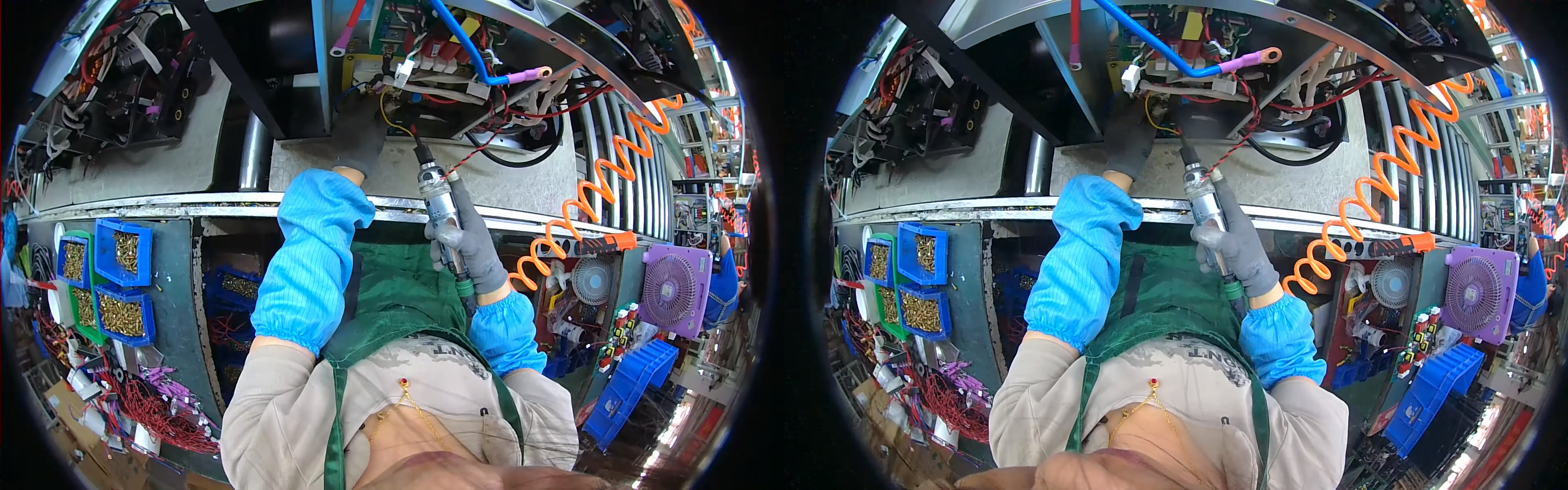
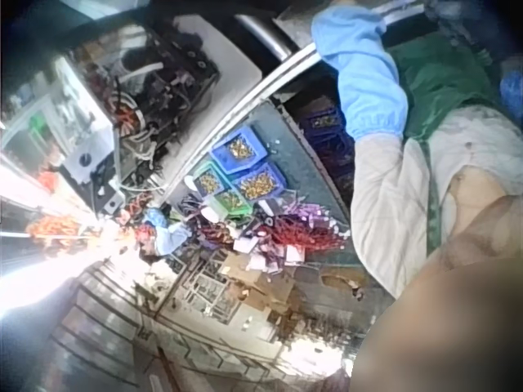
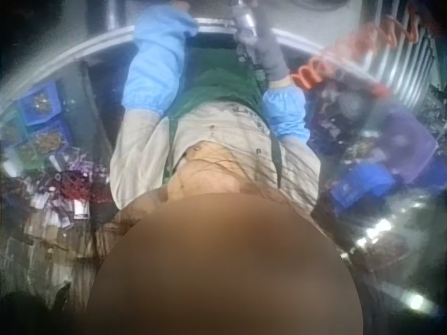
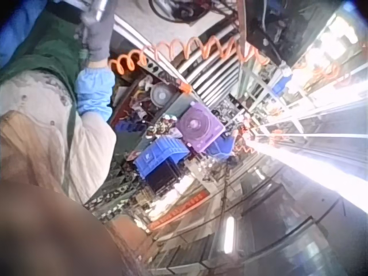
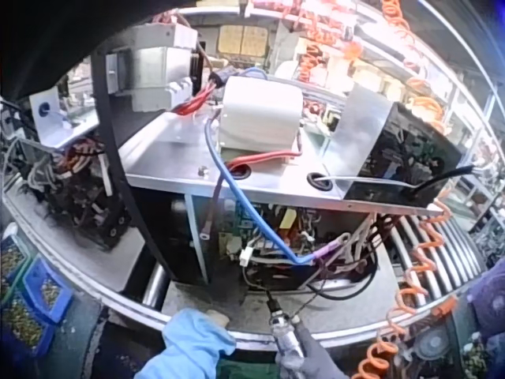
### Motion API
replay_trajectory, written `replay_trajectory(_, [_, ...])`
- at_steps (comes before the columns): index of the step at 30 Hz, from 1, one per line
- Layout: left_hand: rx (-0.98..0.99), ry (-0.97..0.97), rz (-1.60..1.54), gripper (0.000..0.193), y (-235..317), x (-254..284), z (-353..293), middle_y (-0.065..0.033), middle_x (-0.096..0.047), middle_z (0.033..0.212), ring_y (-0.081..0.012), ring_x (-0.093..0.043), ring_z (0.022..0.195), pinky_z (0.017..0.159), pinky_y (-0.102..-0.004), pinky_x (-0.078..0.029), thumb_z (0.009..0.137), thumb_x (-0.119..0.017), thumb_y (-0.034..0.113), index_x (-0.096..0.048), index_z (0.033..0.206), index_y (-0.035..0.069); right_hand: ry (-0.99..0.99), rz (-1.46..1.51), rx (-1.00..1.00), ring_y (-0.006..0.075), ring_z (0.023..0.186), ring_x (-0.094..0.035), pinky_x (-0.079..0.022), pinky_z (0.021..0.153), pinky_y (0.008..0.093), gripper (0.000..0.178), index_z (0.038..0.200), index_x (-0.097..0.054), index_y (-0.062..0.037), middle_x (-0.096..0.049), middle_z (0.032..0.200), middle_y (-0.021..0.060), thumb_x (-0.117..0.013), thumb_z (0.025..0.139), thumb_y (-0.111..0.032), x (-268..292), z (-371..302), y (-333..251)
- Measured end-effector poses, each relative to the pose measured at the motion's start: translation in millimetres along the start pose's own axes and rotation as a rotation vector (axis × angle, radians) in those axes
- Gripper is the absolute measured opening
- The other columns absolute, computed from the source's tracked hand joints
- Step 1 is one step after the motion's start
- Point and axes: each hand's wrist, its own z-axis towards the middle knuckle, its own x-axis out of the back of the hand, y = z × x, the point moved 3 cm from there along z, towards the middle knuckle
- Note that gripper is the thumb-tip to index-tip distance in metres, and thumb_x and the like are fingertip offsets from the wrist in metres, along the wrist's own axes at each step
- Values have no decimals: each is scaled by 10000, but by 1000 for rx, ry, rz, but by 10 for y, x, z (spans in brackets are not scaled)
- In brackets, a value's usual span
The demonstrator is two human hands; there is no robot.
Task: The person works on an electronic device, using a screwdriver to tighten screws and a pneumatic drill to secure components. They manipulate wires and small parts within the device's chassis, organizing them as they work.
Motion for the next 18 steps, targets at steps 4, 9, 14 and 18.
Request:
replay_trajectory(4, [15,24,45,238,46,6,-17,-116,-590,1016,-320,-549,962,795,-408,-472,793,-600,209,-626,1017,135,20,-179,-7,120,503,-515,-450,450,262,923,1464,-156,-209,-533,775,63,-654,687,-184,-19,-11,-23])
replay_trajectory(9, [-4,-12,42,288,11,-6,-16,-153,-582,1013,-343,-530,976,821,-423,-439,759,-610,197,-617,1029,95,24,-174,-52,119,511,-505,-441,462,258,917,1462,-159,-248,-527,741,58,-653,693,-182,-86,-68,-21])
replay_trajectory(14, [15,-58,6,282,-27,-20,-15,-151,-574,1016,-345,-531,976,817,-418,-447,758,-604,184,-610,1026,95,29,-91,-55,121,501,-512,-434,447,250,925,1464,-156,-225,-524,724,57,-651,683,-193,-82,-52,17])
replay_trajectory(18, [13,-43,26,289,-13,-20,-18,-152,-567,1029,-343,-532,975,818,-414,-449,768,-602,190,-607,1042,98,10,-33,-42,127,488,-521,-437,428,252,950,1465,-144,-211,-533,728,63,-649,661,-209,-81,-54,7])
